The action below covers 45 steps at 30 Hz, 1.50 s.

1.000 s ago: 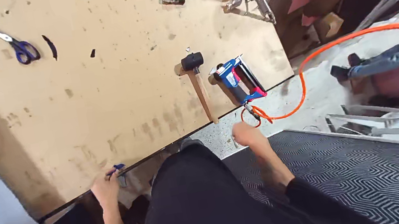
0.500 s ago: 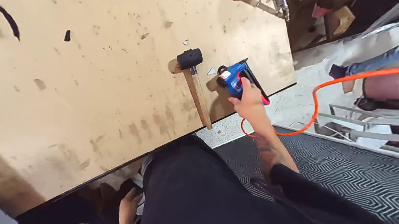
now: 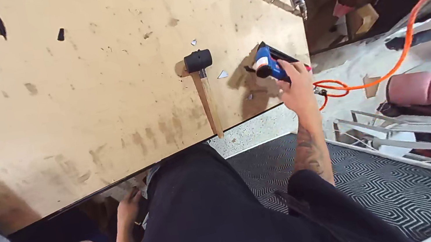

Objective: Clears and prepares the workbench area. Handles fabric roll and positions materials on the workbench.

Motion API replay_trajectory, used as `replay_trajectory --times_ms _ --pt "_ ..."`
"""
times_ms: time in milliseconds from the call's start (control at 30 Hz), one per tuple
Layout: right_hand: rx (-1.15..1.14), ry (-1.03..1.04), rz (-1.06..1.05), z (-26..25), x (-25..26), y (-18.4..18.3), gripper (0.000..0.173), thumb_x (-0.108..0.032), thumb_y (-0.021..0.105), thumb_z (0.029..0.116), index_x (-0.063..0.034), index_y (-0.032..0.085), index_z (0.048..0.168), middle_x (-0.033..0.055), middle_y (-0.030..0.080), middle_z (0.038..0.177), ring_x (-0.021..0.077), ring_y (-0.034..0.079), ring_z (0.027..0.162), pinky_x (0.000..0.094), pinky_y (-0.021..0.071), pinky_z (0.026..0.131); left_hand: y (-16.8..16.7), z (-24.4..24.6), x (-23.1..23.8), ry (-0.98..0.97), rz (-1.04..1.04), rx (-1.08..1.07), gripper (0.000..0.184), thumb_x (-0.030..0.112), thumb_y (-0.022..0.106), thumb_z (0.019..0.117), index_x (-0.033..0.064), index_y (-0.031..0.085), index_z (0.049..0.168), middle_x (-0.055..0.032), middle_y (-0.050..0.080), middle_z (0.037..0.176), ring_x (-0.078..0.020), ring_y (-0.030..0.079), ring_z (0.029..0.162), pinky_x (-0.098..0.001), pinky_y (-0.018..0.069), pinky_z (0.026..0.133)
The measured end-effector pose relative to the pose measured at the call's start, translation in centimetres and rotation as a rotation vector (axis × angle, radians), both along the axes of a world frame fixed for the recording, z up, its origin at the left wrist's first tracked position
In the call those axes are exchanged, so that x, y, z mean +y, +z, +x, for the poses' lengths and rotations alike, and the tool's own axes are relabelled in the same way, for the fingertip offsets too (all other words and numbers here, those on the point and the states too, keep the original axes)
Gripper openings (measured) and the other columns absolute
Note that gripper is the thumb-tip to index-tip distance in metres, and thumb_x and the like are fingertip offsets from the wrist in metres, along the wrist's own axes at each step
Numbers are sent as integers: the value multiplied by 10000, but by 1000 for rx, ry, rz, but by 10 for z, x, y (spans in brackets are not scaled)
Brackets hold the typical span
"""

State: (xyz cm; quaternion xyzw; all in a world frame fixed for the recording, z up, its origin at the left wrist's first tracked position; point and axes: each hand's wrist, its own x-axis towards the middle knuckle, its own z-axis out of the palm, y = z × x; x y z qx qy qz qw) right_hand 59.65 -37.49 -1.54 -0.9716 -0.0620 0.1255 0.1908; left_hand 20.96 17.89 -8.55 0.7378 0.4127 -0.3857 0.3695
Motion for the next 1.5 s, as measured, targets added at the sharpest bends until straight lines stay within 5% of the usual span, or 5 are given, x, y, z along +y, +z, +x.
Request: replay_trajectory --times_ms 400,633,1033,1400,1500 --pt "155 -229 430 36 -24 13 410 -402 428 1109 -121 626 1332 115 721 955 179 712 695 397 628 650 17 46 3 -275 -19 -40 502 453 497 1071 142 575 1457 -155 723 1227 -331 688 1157 -608 488 1060" --pt "-101 -142 -53 74 -29 -13 351 -327 551 1051 -68 744 1187 210 717 1177 407 619 1209 600 450 1069 6 34 2 -278 0 -14 513 447 532 1060 139 562 1469 -177 703 1263 -351 675 1181 -616 474 1067" --pt "-86 0 -2 148 6 -24 171 -156 703 939 -11 734 1025 231 582 1246 343 613 1116 476 521 1006 -4 32 1 -235 -45 -57 488 403 532 1069 110 563 1458 -160 695 1290 -330 668 1199 -597 476 1078" --pt "898 216 -204 -31 27 29 255 -156 636 1014 -103 742 1239 164 756 1021 321 728 882 573 563 864 13 -33 -11 -105 -81 147 443 323 501 1090 72 569 1448 -208 673 1308 -380 636 1235 -614 453 1082" --pt "509 84 -127 -29 38 15 253 -168 623 1012 -28 733 1193 224 736 1042 414 706 994 663 524 925 12 -8 -13 -169 -131 167 431 289 469 1104 77 542 1472 -228 638 1358 -394 607 1275 -612 428 1100"
